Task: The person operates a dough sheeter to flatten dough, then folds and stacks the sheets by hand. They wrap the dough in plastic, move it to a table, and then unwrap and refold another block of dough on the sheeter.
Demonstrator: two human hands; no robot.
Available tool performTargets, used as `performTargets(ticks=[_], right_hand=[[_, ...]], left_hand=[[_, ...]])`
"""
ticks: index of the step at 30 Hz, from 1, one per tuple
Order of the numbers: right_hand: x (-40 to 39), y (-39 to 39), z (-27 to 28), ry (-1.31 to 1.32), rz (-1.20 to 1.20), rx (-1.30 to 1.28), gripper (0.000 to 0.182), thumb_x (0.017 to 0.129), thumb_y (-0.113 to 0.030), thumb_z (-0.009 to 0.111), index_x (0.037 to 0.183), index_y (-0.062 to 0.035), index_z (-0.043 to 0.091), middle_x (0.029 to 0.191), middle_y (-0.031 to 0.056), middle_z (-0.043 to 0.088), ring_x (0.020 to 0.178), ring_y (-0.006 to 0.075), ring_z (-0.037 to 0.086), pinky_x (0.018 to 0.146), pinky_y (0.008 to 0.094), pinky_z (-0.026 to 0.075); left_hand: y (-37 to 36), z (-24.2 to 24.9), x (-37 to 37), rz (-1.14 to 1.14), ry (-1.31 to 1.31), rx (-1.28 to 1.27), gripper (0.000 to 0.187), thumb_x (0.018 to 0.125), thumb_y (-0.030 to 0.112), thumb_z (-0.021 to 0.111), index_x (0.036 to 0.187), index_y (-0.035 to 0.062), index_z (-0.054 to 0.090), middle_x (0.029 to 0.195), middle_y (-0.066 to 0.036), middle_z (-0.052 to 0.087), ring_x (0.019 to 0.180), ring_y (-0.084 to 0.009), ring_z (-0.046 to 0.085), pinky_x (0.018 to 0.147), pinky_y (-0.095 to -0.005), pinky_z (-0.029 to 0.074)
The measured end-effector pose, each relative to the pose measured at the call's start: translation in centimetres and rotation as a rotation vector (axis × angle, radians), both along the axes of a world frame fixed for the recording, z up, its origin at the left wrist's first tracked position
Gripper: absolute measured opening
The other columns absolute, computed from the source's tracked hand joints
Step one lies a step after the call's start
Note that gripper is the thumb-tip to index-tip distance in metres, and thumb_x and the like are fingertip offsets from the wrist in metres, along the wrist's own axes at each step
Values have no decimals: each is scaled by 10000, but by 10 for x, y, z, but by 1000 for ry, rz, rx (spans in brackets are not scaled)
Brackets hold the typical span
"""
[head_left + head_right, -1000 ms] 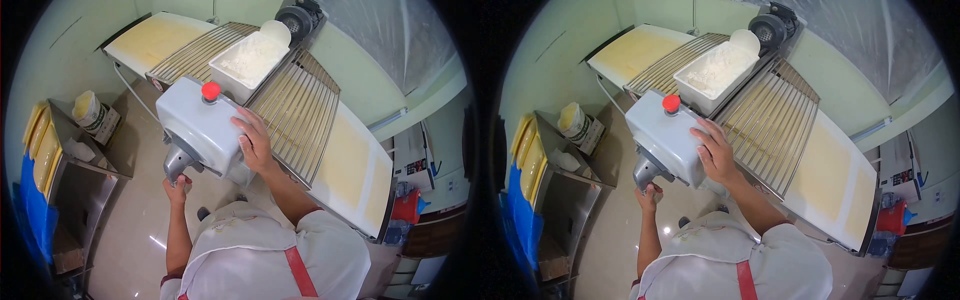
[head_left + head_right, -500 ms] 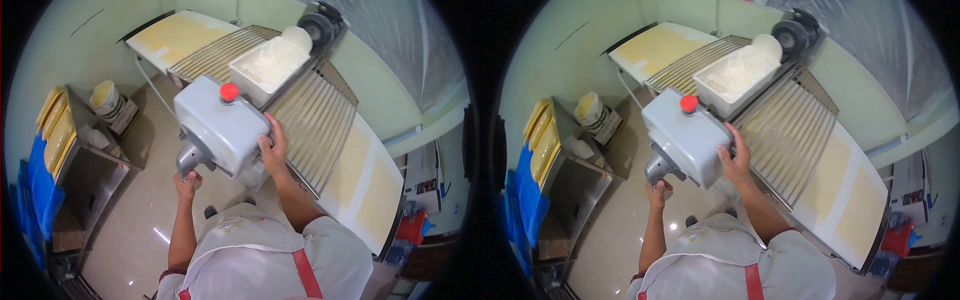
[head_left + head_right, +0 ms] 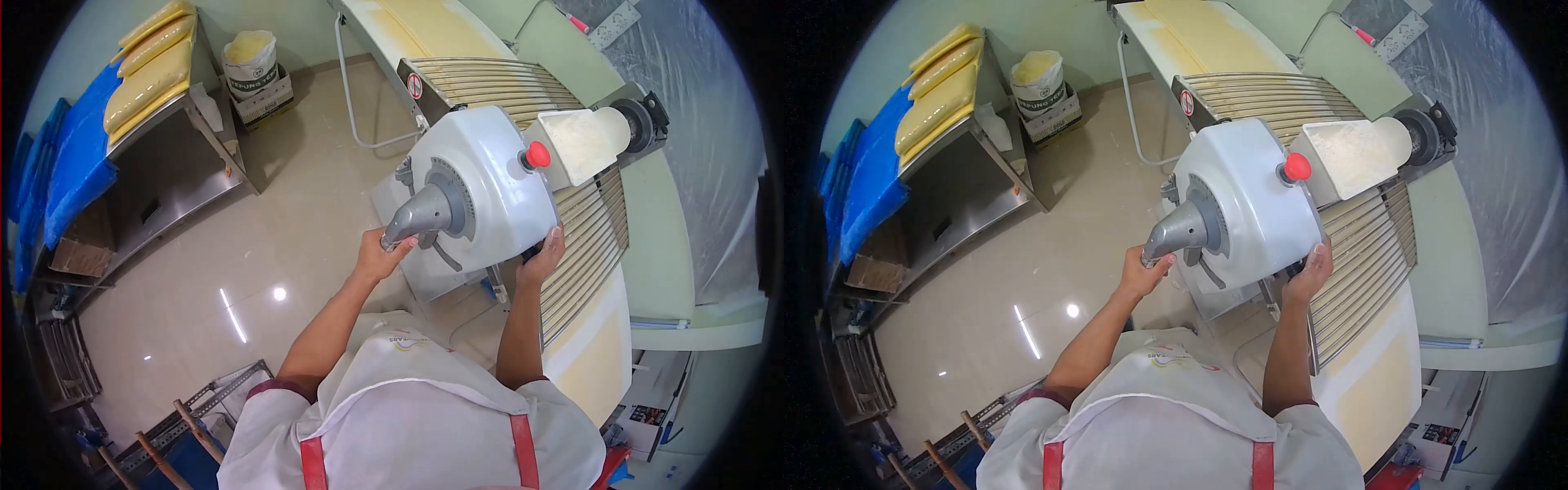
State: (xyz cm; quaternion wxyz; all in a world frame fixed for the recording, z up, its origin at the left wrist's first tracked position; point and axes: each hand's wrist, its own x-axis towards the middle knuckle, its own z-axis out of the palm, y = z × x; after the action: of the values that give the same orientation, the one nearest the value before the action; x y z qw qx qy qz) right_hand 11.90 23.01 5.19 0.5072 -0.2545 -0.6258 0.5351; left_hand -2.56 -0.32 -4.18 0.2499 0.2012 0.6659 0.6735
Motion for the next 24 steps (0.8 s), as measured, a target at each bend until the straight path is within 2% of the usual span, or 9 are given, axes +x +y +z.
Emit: performTargets(ticks=[6, 9, 13, 15, 18, 22, 24], right_hand=[[-1, -2, 1, 10, -18, -51, 509, 961, -399, 486, 1186, 55, 526, 1040, 93, 591, 947, 177, 565, 855, 309, 446], [0, 1, 0, -6, -35, -47, 510, 963, -392, 483, 1198, 59, 521, 1056, 99, 593, 955, 181, 567, 858, 310, 447], [2, 0, 1, -41, -16, 7, 509, 968, -387, 470, 1207, 60, 522, 1072, 104, 594, 980, 197, 565, 892, 317, 432], [3, -2, 7, -125, -43, 172, 500, 976, -367, 453, 1229, 62, 504, 1127, 123, 578, 1037, 210, 544, 933, 326, 406], [-10, -19, 26, -207, -160, 440, 482, 979, -328, 433, 1280, 48, 459, 1239, 156, 527, 1157, 247, 489, 999, 355, 359], [-29, -48, 76, -351, -216, 822, 481, 974, -265, 419, 1347, 37, 385, 1361, 188, 445, 1268, 285, 415, 1042, 383, 322], [-45, -58, 94, -392, -142, 865, 454, 929, -150, 460, 1338, 40, 406, 1375, 192, 442, 1275, 309, 416, 1063, 395, 299]], left_hand=[[-4, -11, -35, -74, 357, -44, 296, 724, 278, 785, 743, 19, 644, 596, -111, 594, 524, -168, 540, 540, -317, 443], [-3, -7, -37, -65, 389, 69, 298, 706, 286, 796, 735, 32, 642, 593, -124, 581, 507, -200, 537, 532, -323, 439], [-4, -4, -36, -63, 400, 61, 308, 699, 301, 798, 729, 40, 636, 591, -118, 583, 502, -223, 538, 527, -324, 439], [-4, -2, -37, -63, 388, 73, 317, 697, 313, 799, 727, 44, 634, 590, -120, 582, 502, -232, 540, 526, -326, 440], [-4, -5, -38, -84, 413, 78, 294, 739, 277, 768, 728, 28, 611, 582, -84, 539, 515, -186, 511, 526, -325, 415], [-3, -4, -41, -98, 401, 45, 325, 705, 338, 790, 730, 57, 629, 614, -124, 598, 530, -269, 573, 532, -340, 455], [-3, -7, -40, -114, 391, 56, 322, 706, 336, 790, 736, 58, 629, 627, -127, 604, 544, -282, 588, 539, -349, 464]])
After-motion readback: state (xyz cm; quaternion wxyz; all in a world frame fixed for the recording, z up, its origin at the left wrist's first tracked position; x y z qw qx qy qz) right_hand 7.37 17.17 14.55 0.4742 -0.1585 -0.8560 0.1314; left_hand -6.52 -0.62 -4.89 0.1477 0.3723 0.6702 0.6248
